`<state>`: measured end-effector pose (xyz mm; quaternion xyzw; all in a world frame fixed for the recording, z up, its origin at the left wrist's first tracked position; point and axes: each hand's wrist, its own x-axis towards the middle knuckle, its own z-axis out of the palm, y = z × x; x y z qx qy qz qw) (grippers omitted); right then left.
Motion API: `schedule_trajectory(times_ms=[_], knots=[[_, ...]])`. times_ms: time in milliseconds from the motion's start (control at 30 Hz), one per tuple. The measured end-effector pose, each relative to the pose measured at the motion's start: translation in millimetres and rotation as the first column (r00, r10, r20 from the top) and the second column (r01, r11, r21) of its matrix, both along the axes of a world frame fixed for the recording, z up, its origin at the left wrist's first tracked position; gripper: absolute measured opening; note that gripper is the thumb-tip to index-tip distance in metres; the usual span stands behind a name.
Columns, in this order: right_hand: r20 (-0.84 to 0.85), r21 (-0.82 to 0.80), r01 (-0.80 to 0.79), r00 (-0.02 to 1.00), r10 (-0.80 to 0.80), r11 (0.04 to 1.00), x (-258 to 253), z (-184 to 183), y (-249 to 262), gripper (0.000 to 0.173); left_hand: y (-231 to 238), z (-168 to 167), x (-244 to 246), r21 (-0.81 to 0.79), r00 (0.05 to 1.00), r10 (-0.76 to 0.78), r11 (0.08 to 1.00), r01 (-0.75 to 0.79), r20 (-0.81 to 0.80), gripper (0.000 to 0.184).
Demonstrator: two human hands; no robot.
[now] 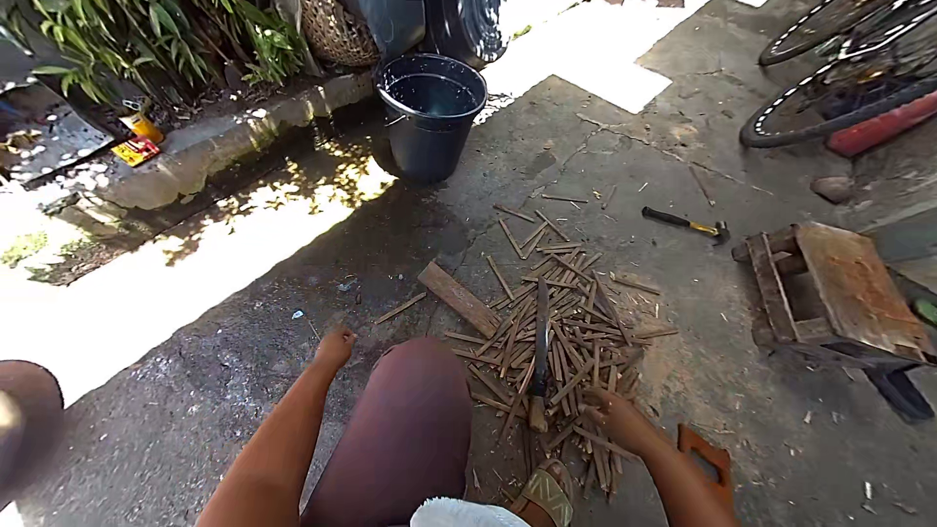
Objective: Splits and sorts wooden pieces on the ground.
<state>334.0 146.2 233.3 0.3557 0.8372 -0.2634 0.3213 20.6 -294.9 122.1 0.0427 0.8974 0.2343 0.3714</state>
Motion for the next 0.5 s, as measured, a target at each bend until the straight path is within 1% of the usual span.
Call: schedule_trajectory(times_ms=[100,167,267,367,433,500], knots=[[0.120,-0.075,-0.039,0.992,0.048,0.996,-0.3,-15.7,-3.7,0.053,20.3,-33.2,-5.8,-0.061,0.985,-0.160,0.985,0.164,0.071,0.044],[0.145,-0.087,-0.028,0.989,0.041,0.996,0.4,-22.9,-2.8,0.052,35.9,-45.4,-13.2,-0.097,0.968,-0.226,0.967,0.236,0.105,0.045],[0.137,-0.065,0.000,0.990,0.009,0.998,3.9,-35.2,3.7,0.051,59.8,-65.9,-29.4,-0.155,0.962,-0.247,0.952,0.263,0.113,0.043],[0.161,-0.058,0.037,0.987,-0.027,0.998,2.7,-36.0,2.3,0.051,85.3,-80.5,-45.5,-0.184,0.962,-0.256,0.945,0.270,0.100,0.043],[0.201,-0.065,0.044,0.979,-0.030,0.997,5.0,-38.6,1.7,0.052,98.8,-94.6,-53.8,-0.160,0.951,-0.299,0.938,0.307,0.072,0.040],[0.213,-0.069,0.051,0.977,-0.036,0.996,12.6,-44.5,3.2,0.051,107.9,-116.2,-60.1,-0.126,0.946,-0.324,0.937,0.325,0.031,0.039]])
